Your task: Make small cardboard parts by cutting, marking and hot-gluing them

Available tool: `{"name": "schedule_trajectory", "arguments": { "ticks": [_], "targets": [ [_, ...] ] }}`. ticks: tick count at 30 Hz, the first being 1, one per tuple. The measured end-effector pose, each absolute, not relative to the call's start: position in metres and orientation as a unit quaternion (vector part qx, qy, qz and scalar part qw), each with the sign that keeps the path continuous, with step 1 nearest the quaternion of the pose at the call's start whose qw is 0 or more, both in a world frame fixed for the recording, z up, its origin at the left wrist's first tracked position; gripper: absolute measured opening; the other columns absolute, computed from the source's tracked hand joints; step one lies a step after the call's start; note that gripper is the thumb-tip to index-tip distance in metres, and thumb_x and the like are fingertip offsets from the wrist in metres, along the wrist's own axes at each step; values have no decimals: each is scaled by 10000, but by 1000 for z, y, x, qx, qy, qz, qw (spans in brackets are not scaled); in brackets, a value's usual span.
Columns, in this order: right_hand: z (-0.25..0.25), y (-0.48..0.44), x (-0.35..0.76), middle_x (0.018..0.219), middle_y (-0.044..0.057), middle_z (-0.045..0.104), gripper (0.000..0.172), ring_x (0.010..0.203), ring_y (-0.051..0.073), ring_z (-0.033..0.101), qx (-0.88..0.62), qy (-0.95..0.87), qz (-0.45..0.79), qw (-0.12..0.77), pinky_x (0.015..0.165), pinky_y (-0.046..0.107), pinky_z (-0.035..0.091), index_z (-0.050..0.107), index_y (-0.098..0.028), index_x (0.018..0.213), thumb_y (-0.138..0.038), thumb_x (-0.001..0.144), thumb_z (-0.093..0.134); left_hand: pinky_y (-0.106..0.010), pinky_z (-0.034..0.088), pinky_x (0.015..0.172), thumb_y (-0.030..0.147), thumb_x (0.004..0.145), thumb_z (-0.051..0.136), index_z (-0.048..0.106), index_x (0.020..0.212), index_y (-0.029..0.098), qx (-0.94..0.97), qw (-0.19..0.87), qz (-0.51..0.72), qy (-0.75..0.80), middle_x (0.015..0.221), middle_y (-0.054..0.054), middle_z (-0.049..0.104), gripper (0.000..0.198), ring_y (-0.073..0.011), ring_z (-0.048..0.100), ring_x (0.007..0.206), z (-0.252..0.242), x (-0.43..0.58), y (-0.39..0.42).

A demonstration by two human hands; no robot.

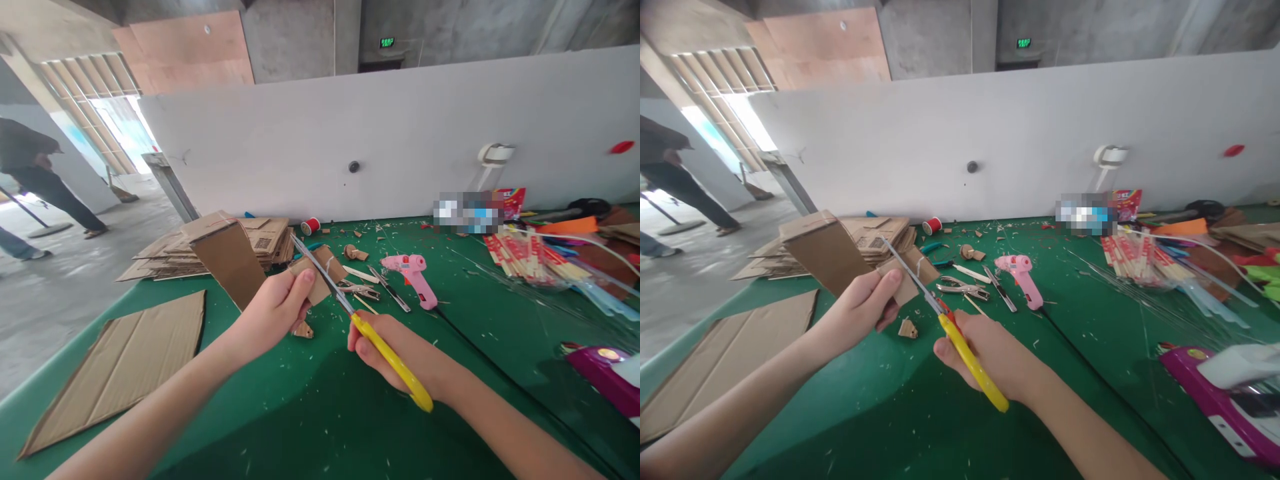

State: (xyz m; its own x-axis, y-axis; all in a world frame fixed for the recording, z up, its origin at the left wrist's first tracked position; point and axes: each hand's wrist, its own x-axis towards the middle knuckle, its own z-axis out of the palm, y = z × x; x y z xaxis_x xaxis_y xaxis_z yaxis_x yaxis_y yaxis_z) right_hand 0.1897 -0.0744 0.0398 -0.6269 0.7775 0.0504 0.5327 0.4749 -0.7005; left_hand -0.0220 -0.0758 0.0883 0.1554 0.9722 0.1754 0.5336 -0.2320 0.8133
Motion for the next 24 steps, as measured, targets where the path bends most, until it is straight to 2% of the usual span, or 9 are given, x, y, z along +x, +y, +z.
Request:
{"name": "schedule_trajectory", "arguments": {
  "ticks": [4,8,13,16,18,20,22,24],
  "targets": [
    [43,-73,185,634,32,564,404,542,138,485,-435,-855,236,159,510,269,312,465,-189,735,-533,909,347,-205,365,420,515,927,311,400,566,201,688,316,369,539,426,34,446,487,-88,415,402,86,-19,-77],
    [47,-76,182,578,34,542,448,497,134,463,-457,-854,203,143,475,269,252,469,-189,689,-529,920,293,-212,358,414,530,922,307,390,571,204,672,339,380,537,419,39,429,487,-89,399,385,83,-18,-75],
    [46,-76,181,514,6,466,539,442,102,367,-454,-839,257,157,436,252,241,372,-199,579,-615,901,255,-208,330,415,533,916,288,394,560,201,677,372,349,530,397,46,412,499,-89,375,369,77,-28,-62],
    [40,-71,184,473,-1,457,602,408,97,399,-471,-794,340,180,417,241,285,377,-198,542,-688,867,247,-221,287,389,513,879,353,400,525,205,683,362,264,577,386,44,396,472,-101,363,349,68,-41,-49],
    [33,-66,187,463,11,492,660,401,107,469,-502,-737,406,200,432,240,358,436,-188,527,-708,860,203,-235,225,369,478,814,467,349,466,211,718,302,162,606,391,40,387,454,-105,339,340,59,-48,-42],
    [26,-60,191,473,27,533,705,409,117,512,-532,-693,428,233,452,246,406,498,-175,531,-724,848,189,-246,225,390,487,797,487,339,422,207,748,210,106,620,399,13,425,490,-121,371,354,52,-53,-37],
    [21,-54,193,518,43,580,713,445,126,547,-542,-676,421,270,477,249,432,530,-168,554,-731,842,200,-257,275,417,544,800,464,428,447,208,743,129,63,654,454,-32,516,489,-166,464,399,50,-52,-35],
    [18,-51,195,564,55,614,706,486,135,575,-541,-669,418,291,498,251,448,541,-165,583,-733,839,210,-286,364,468,590,816,416,555,580,192,715,46,28,697,571,-99,608,483,-243,580,511,53,-47,-34]
  ]
}}
